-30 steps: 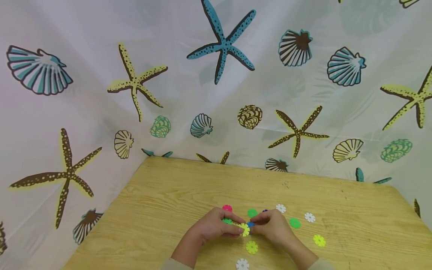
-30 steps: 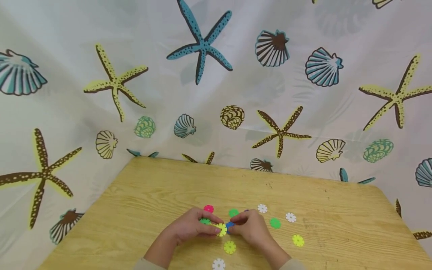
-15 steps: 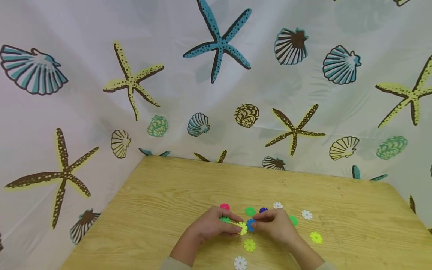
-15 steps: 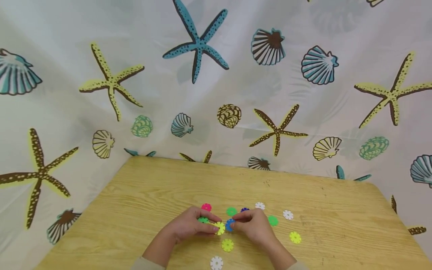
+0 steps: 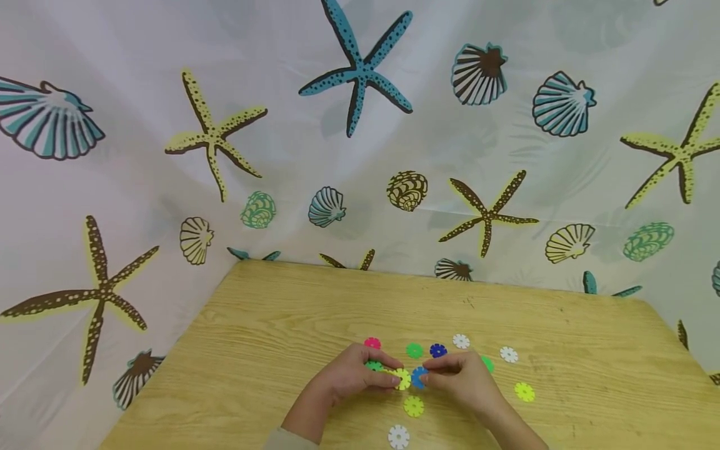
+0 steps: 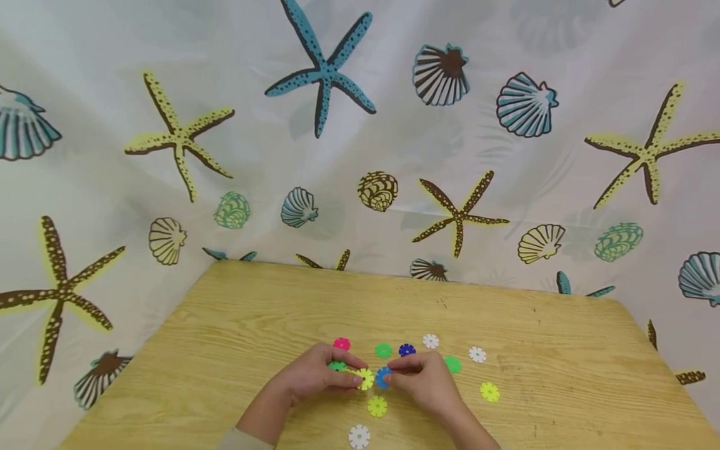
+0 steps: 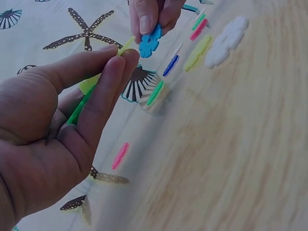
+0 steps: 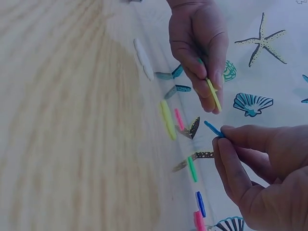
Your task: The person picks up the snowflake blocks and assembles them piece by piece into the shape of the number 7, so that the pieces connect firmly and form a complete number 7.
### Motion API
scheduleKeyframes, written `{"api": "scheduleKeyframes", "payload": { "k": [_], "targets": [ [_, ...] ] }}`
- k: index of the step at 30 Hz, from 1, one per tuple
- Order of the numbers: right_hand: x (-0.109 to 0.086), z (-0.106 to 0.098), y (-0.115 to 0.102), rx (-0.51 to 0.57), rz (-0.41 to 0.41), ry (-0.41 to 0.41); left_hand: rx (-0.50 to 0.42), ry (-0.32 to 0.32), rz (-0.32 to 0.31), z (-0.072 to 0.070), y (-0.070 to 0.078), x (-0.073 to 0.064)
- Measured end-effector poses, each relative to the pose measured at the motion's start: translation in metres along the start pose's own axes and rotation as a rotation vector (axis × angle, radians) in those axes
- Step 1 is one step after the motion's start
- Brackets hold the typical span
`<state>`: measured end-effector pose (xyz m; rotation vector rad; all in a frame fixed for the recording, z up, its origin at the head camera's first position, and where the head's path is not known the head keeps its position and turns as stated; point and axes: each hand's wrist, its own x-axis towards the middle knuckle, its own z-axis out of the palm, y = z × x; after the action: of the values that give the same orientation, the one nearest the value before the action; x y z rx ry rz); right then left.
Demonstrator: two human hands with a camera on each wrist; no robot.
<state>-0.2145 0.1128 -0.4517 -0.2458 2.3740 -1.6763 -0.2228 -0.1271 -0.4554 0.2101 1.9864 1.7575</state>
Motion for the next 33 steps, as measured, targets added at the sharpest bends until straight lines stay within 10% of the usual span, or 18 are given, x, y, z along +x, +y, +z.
{"api": "scheduleKeyframes", "payload": {
  "k": [33],
  "targets": [
    [-0.008,-0.0009,-0.0103,0.155,0.005,-0.026,-0.05,0.009,-0.017,-0.0021,0.0017,0.001]
  ]
}}
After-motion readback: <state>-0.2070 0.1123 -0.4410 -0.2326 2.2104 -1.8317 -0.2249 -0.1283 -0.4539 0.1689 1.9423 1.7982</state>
